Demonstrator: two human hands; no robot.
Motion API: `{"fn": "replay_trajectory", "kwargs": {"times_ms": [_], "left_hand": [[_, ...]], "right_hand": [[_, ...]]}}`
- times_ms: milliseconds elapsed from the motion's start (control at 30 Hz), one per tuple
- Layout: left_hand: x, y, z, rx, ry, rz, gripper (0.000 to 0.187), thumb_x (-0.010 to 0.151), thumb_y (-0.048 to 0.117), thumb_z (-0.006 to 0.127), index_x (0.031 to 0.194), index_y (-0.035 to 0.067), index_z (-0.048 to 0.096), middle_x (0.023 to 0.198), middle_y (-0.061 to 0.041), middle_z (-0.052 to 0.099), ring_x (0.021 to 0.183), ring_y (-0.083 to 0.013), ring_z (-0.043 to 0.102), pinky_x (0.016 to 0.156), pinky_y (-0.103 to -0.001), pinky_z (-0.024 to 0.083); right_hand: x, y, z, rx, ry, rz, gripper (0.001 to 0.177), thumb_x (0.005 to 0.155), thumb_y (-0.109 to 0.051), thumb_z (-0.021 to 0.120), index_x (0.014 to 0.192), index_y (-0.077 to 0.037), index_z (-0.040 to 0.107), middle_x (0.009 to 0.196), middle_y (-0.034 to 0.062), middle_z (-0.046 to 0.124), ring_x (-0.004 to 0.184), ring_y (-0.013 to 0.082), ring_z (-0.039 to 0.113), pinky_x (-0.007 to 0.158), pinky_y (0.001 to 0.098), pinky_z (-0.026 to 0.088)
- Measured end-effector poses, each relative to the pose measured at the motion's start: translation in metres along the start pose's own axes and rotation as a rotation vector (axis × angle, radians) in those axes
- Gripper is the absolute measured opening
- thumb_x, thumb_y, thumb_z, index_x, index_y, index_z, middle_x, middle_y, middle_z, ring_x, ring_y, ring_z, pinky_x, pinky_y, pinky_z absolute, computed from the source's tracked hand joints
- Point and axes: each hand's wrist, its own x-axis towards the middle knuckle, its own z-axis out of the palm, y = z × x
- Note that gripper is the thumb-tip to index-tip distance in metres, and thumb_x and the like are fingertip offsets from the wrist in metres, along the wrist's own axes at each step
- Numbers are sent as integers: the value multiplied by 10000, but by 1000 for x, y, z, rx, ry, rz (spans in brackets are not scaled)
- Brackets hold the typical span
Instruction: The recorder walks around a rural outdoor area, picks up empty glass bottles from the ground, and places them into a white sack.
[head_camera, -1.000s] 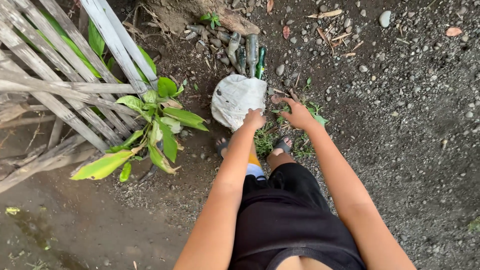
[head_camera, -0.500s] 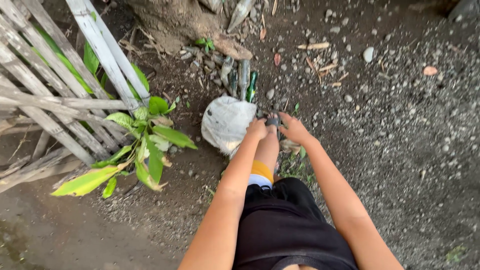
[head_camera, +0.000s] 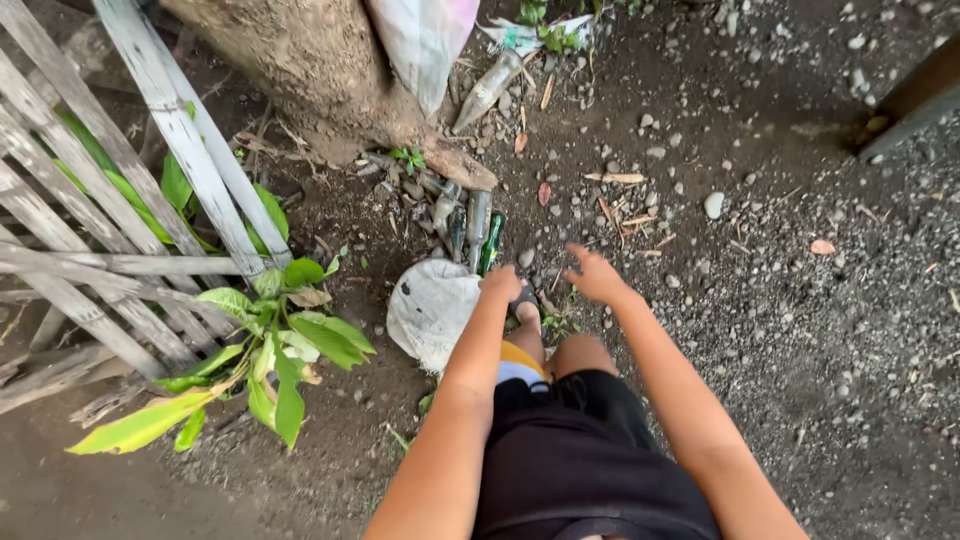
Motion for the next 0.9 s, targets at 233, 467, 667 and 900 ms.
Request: {"fn": "replay_trajectory", "kwargs": {"times_ms": [233,467,667,900], "left_hand": [[35,6,-25,-39,56,14,563,962,328,639,1497,215,505,1575,-136,436,1440,-359,439,1172,-583,347],[55,25,-45,-68,35,-77,511,964,341,629,1456,223,560,1541,-122,483,1408,-366,483,1134,-531,423],[78,72,-52,-141,73,-50,734,867,313,731,1534,226,438,1560,-137,432,1416,-357,462,1129,-499,432],[83,151,-64,-295,322,-76,655,928,258,643,1538,203,411,1593,-142,361,1437,-386,395,1083,-624,398]], "right_hand": [[24,-35,-55,-2,-117,120,715,910,-279,688,1557,-199,395,1385,325,530,1213,480,590,1048,506,477],[100,4,-69,-94,-113,-102,725,898,-281,718,1535,-135,403,1411,302,528,1331,470,502,1103,500,431],[134,-4,-117,-322,-198,-74,765,893,-333,715,1554,-158,372,1503,232,477,1371,423,473,1126,493,408],[179,13,-162,-557,-279,-187,906,898,-347,728,1617,-160,209,1527,281,402,1438,423,380,1183,519,293]]}}
